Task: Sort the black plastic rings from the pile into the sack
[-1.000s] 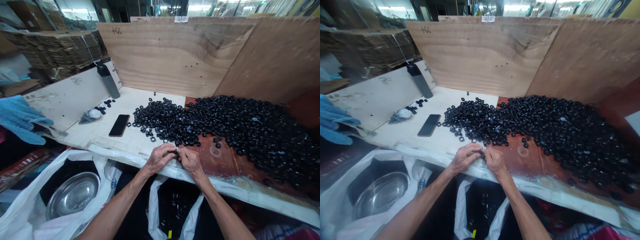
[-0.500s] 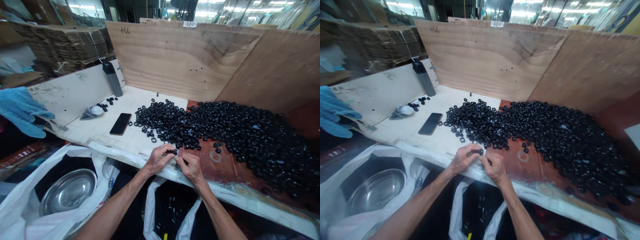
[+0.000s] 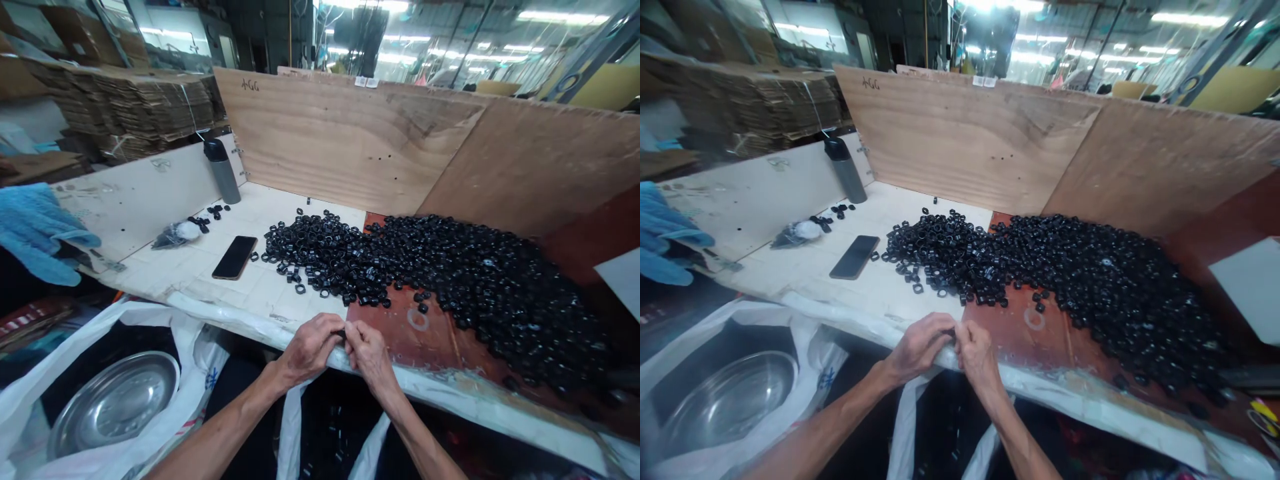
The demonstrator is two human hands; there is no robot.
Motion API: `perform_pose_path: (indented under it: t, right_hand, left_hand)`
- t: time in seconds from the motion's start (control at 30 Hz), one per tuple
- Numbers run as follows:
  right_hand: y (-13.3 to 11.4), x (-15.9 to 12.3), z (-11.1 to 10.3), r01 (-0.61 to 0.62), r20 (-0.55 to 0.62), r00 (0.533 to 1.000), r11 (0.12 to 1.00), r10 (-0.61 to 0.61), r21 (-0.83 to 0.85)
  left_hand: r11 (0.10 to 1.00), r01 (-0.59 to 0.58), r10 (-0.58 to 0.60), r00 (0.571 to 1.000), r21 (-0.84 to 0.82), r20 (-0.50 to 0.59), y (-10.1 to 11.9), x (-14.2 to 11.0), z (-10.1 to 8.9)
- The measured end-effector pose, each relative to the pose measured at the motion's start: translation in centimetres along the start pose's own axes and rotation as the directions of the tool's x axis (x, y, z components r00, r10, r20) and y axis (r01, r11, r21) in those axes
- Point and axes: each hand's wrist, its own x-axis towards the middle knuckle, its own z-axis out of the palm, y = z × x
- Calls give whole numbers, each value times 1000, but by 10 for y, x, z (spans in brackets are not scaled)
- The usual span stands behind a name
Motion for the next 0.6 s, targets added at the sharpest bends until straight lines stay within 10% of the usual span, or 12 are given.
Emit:
perform_pose_path:
  t: [0.23,0.43,0.6]
  right_hand:
    - [-2,-26,1,-287,220,944,943,247,169]
    - [4,-36,0,170,66,983,985,-170,6]
    - [10,-38,4,125,102,987,992,-121,-33]
  left_hand:
    - [995,-95,96,985,-11,146,15,-21,-9]
    - [902,337,-336,940,-269,50,31,-18,-8]
    - [951,228,-237,971,-207,-22,25,-25,-5]
